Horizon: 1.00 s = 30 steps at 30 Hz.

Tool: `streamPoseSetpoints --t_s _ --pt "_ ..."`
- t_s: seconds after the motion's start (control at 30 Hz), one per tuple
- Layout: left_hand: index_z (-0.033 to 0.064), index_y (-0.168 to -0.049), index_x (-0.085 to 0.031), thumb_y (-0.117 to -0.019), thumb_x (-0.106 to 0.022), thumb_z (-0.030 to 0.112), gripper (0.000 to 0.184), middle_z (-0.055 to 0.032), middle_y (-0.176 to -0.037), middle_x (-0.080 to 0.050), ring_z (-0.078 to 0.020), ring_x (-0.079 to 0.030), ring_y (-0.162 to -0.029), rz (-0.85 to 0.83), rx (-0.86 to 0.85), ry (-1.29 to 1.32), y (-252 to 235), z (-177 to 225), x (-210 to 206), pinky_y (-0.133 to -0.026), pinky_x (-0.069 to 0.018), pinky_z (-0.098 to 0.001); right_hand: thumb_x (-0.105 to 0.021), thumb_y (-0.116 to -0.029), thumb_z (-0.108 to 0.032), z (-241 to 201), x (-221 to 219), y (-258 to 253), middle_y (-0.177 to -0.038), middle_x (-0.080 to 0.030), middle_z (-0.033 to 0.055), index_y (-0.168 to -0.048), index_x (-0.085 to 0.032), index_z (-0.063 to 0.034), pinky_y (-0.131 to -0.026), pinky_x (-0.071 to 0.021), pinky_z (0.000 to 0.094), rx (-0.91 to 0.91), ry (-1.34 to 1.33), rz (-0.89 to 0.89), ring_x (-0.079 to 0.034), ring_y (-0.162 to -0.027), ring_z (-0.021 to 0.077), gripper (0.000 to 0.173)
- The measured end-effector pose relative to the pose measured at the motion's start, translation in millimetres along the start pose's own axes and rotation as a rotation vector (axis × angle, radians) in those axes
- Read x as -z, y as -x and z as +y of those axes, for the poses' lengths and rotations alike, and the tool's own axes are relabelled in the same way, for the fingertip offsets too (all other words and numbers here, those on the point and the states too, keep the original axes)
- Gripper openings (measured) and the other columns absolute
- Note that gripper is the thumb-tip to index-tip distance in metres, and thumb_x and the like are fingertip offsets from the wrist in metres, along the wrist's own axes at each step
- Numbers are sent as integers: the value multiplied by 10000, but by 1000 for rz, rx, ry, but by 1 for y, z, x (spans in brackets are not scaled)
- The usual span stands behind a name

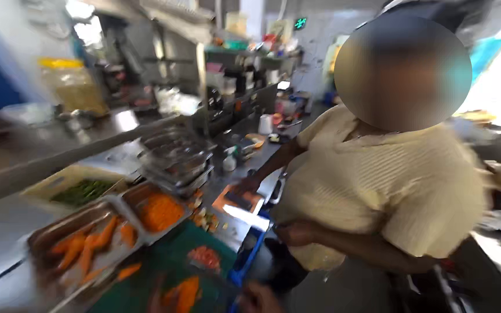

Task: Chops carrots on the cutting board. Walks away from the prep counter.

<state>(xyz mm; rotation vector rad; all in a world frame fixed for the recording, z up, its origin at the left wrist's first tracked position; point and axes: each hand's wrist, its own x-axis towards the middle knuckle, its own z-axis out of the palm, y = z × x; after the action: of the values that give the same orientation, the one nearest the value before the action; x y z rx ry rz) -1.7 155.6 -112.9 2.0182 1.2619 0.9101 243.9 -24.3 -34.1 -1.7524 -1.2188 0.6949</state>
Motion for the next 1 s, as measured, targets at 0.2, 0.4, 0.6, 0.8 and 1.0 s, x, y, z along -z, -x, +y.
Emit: streamPoseSetpoints --t_s 0.2,0.4,0.6,0.8,1.0 --pt "150 -1226 -742 -1019 -631 320 289 -26 -1216 -728 -182 -661 -1191 212 107 -15 17 15 37 -1057 -543 -433 -628 -1017 -270 -1 -23 6 -847 -731 29 -1159 -683 -44 -612 -622 342 -75 -48 -53 -703 -685 140 272" --pt "172 -1383 -647 -972 -675 285 427 -106 -1407 -614 -345 -526 -1348 180 463 -485 47 -31 97 -1139 -423 -540 -625 -1011 -251 10 -46 20 -797 -697 39 -1229 -645 -55 -560 -583 343 -136 -107 -206 -662 -625 161 294" --pt "156 -1207 -736 -977 -678 317 287 -96 -1284 -669 -289 -626 -1216 26 523 -566 50 -36 109 -1053 -513 -495 -612 -1028 -286 8 -76 20 -764 -682 20 -1273 -633 -118 -577 -580 362 -151 -26 -411 -649 -611 158 298" --pt "152 -1198 -747 -978 -663 252 256 -85 -1313 -664 -255 -571 -1307 -280 347 -290 81 -14 83 -1142 -451 -430 -564 -1039 -323 6 -96 11 -871 -717 54 -1283 -642 -154 -709 -605 461 -98 240 -495 -699 -729 212 307" --pt "122 -1189 -742 -975 -664 183 236 -70 -1297 -682 -202 -612 -1264 -204 257 -171 92 -9 66 -1116 -479 -363 -495 -1069 -277 -25 -107 -2 -1044 -731 180 -1398 -559 -135 -867 -569 572 -42 716 -627 -719 -996 384 364"
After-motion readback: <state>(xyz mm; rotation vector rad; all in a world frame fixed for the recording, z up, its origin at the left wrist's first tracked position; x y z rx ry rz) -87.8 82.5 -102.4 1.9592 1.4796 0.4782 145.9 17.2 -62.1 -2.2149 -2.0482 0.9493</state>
